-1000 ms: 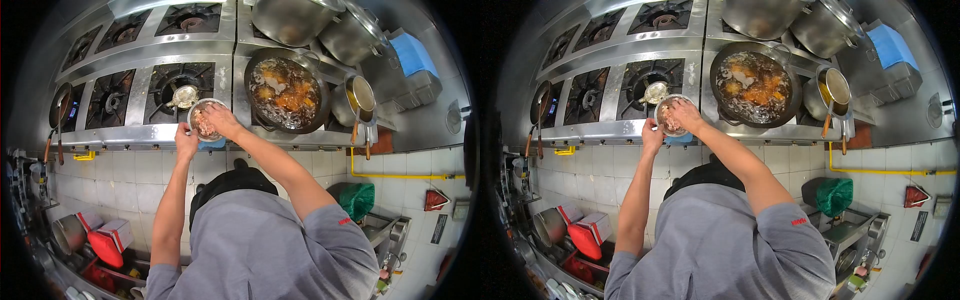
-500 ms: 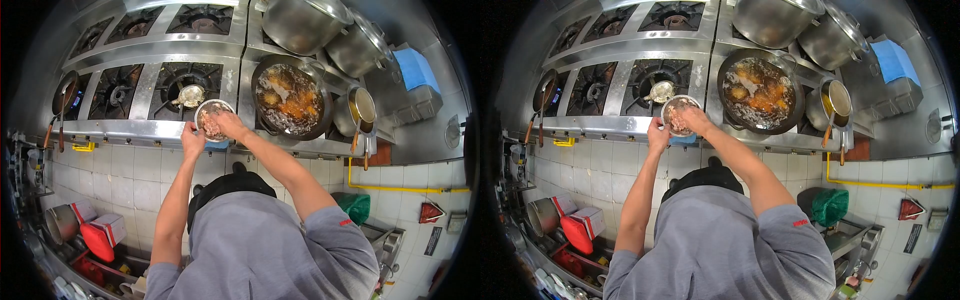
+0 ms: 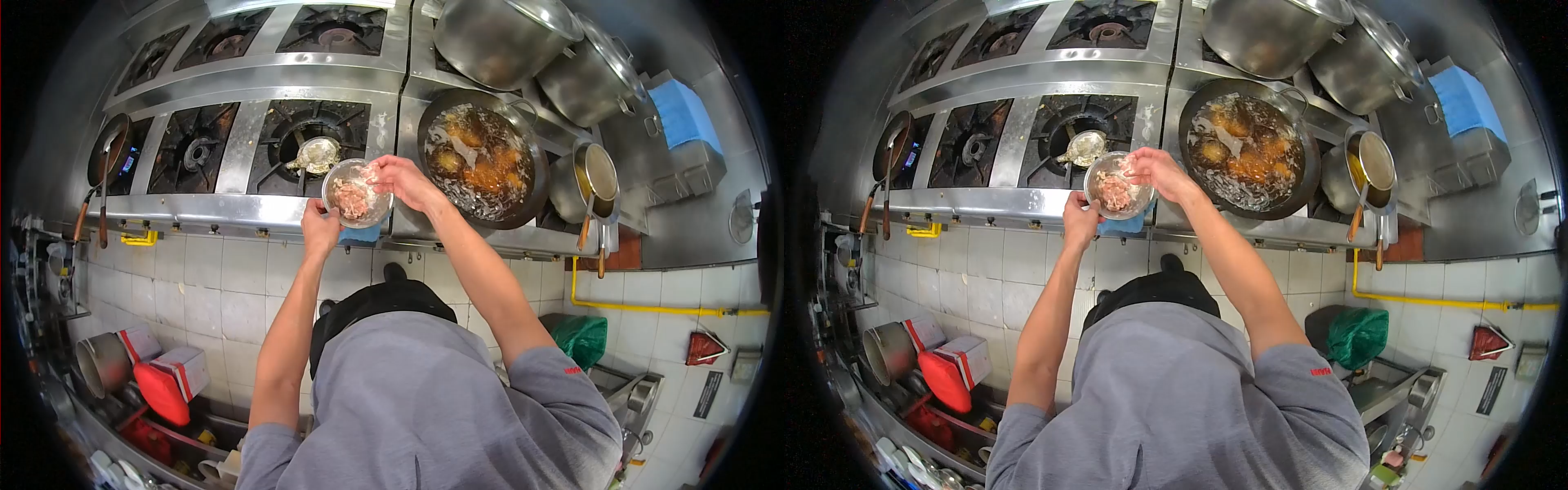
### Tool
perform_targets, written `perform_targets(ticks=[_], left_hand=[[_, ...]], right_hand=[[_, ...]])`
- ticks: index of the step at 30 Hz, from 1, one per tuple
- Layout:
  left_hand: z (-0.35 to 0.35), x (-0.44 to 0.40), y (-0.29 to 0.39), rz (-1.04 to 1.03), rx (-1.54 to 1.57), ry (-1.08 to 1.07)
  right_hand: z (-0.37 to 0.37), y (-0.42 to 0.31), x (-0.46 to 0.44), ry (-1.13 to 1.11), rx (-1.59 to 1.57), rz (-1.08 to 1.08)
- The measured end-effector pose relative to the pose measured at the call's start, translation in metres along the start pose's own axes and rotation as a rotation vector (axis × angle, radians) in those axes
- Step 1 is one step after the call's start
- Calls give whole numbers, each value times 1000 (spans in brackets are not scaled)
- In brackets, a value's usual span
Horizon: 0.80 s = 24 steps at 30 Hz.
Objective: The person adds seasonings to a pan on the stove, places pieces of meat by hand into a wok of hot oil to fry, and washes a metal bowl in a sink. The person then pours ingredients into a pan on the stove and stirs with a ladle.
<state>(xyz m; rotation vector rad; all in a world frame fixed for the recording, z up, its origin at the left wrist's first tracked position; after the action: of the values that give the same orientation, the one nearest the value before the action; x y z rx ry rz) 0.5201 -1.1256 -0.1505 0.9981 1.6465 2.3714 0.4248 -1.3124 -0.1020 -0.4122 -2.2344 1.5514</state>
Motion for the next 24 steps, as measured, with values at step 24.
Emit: perform_targets(ticks=[24], left_hand=[[-1,4,1,-24,32,-14]], right_hand=[[-6,-1,11,83,-63,13]])
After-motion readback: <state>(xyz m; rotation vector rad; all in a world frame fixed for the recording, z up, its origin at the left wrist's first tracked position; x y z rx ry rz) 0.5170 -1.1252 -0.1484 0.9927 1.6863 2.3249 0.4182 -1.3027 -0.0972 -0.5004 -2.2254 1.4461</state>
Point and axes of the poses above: each hand's wrist, its own x-axis away from the middle knuckle, its own z-axis out of the back of the hand, y = z × x, the point moved 6 cm from there along -x, towards the middle knuckle, and after that the axes turned 13 degrees about z, right-handed, at the moved point
